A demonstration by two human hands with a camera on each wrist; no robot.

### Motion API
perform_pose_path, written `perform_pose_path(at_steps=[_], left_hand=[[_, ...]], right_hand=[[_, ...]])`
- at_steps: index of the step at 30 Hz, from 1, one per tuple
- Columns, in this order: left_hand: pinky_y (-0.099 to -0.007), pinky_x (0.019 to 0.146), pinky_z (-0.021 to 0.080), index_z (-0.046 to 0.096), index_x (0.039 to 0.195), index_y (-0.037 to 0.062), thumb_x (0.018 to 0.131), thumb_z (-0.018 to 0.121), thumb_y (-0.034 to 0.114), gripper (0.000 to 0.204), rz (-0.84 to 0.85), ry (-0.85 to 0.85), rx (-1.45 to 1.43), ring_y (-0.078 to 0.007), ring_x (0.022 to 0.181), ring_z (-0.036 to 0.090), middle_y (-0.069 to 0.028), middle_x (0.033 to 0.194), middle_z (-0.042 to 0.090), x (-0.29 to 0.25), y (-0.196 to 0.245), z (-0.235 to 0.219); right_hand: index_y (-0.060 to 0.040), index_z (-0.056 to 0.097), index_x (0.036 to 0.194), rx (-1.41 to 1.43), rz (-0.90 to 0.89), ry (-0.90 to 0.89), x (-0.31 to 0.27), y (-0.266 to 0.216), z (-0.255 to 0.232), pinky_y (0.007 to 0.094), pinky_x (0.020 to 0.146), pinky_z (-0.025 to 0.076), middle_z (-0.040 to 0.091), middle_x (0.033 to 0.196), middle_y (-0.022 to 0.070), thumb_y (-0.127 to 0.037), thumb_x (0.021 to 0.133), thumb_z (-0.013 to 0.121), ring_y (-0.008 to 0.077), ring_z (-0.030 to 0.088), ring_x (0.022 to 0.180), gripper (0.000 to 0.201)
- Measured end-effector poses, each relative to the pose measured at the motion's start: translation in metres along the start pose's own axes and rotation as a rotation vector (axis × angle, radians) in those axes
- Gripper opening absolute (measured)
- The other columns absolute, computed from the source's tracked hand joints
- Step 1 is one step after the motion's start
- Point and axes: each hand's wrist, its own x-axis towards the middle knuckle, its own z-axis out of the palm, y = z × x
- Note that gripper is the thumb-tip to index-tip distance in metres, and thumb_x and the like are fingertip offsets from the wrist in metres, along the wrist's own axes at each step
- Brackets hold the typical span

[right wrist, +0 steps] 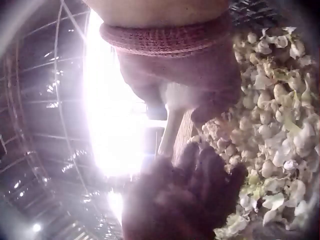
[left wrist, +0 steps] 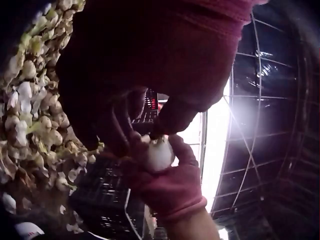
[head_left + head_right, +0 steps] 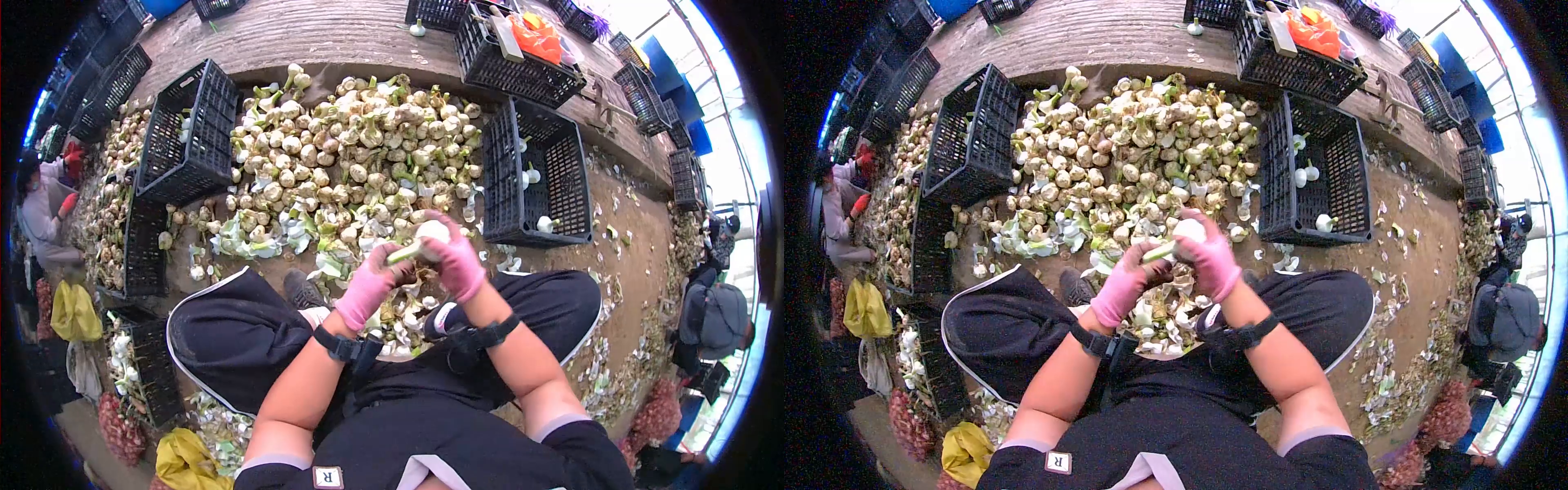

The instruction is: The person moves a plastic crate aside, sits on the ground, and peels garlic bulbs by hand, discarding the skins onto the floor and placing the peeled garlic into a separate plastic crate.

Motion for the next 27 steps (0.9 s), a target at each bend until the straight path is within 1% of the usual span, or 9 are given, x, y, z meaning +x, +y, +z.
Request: perform_pose_path(at_steps=[3, 6, 8, 10, 12, 15, 19, 22, 27], left_hand=[[-0.0293, 0.08, 0.049, 0.049, 0.124, 0.0025, 0.085, 0.065, 0.016, 0.045, 0.044, 0.028, 0.447, -0.0183, 0.091, 0.061, -0.0108, 0.1, 0.064, 0.004, -0.015, -0.002], [-0.0281, 0.08, 0.048, 0.052, 0.122, 0.0018, 0.086, 0.062, 0.015, 0.04, 0.0, 0.016, 0.574, -0.0173, 0.091, 0.062, -0.011, 0.101, 0.064, 0.003, -0.009, 0.001], [-0.029, 0.081, 0.048, 0.054, 0.121, 0.0028, 0.086, 0.06, 0.016, 0.038, 0.004, 0.006, 0.586, -0.0187, 0.092, 0.062, -0.012, 0.102, 0.064, 0.003, -0.01, 0.002], [-0.0294, 0.084, 0.048, 0.053, 0.122, 0.0019, 0.086, 0.062, 0.016, 0.04, -0.055, -0.023, 0.68, -0.0187, 0.094, 0.062, -0.0119, 0.103, 0.064, 0.004, -0.011, 0.006], [-0.0301, 0.082, 0.048, 0.053, 0.122, 0.0022, 0.085, 0.062, 0.017, 0.04, -0.02, -0.089, 0.703, -0.0198, 0.093, 0.062, -0.0129, 0.103, 0.064, 0.009, -0.025, 0.003], [-0.0335, 0.086, 0.048, 0.053, 0.122, 0.0037, 0.085, 0.06, 0.018, 0.041, 0.02, -0.115, 0.786, -0.0259, 0.096, 0.062, -0.0157, 0.106, 0.063, 0.008, -0.028, 0.005], [-0.0395, 0.096, 0.043, 0.054, 0.122, 0.0062, 0.084, 0.058, 0.023, 0.042, 0.007, -0.124, 0.938, -0.0359, 0.11, 0.055, -0.0204, 0.116, 0.059, 0.013, -0.023, 0.005], [-0.0411, 0.097, 0.042, 0.053, 0.123, 0.0075, 0.085, 0.058, 0.025, 0.042, -0.041, -0.153, 0.953, -0.0365, 0.111, 0.053, -0.0215, 0.116, 0.058, 0.018, -0.022, 0.002], [-0.0425, 0.095, 0.043, 0.052, 0.123, 0.0093, 0.084, 0.056, 0.022, 0.041, -0.016, -0.142, 0.97, -0.0365, 0.11, 0.054, -0.0204, 0.116, 0.057, 0.027, -0.033, -0.004]], right_hand=[[-0.008, 0.052, 0.117, 0.394, 0.066, 0.374, 0.008, -0.062, -0.032, 0.0362, 0.067, 0.059, 0.059, 0.106, 0.0175, -0.016, 0.084, 0.06, 0.0269, 0.064, 0.082, 0.035], [-0.0078, 0.048, 0.121, 0.678, -0.035, 0.16, 0.03, -0.13, -0.121, 0.0436, 0.077, 0.058, 0.056, 0.111, 0.0184, -0.038, 0.083, 0.067, 0.0324, 0.061, 0.096, 0.052], [-0.0045, 0.045, 0.123, 0.486, -0.315, 0.482, 0.035, -0.154, -0.13, 0.0498, 0.085, 0.053, 0.054, 0.115, 0.0166, -0.045, 0.08, 0.069, 0.0352, 0.056, 0.104, 0.063], [-0.0045, 0.045, 0.123, 0.589, -0.186, 0.764, 0.061, -0.151, -0.146, 0.0515, 0.089, 0.051, 0.053, 0.118, 0.0146, -0.043, 0.081, 0.069, 0.0357, 0.054, 0.108, 0.062], [-0.0116, 0.05, 0.119, 0.254, -0.064, 0.579, 0.105, -0.106, -0.193, 0.0446, 0.085, 0.051, 0.05, 0.119, 0.0097, -0.033, 0.081, 0.07, 0.0283, 0.053, 0.104, 0.048], [-0.0115, 0.061, 0.105, -0.065, 0.093, 0.292, 0.143, -0.039, -0.171, 0.0311, 0.066, 0.047, 0.058, 0.084, 0.0033, -0.019, 0.081, 0.064, 0.0172, 0.055, 0.072, 0.025], [-0.0012, 0.054, 0.126, -0.912, 0.146, 0.037, 0.176, 0.023, -0.109, 0.0292, 0.088, 0.047, 0.062, 0.118, 0.0117, -0.022, 0.081, 0.065, 0.0209, 0.058, 0.106, 0.051], [-0.0087, 0.051, 0.131, -1.515, 0.059, -0.171, 0.209, 0.065, -0.089, 0.0367, 0.103, 0.039, 0.048, 0.137, 0.0158, -0.01, 0.075, 0.059, 0.0309, 0.046, 0.125, 0.057], [-0.0149, 0.036, 0.142, -1.684, 0.364, -0.099, 0.229, 0.089, -0.062, 0.0389, 0.106, 0.037, 0.033, 0.146, 0.0177, -0.008, 0.072, 0.059, 0.0363, 0.037, 0.131, 0.074]])
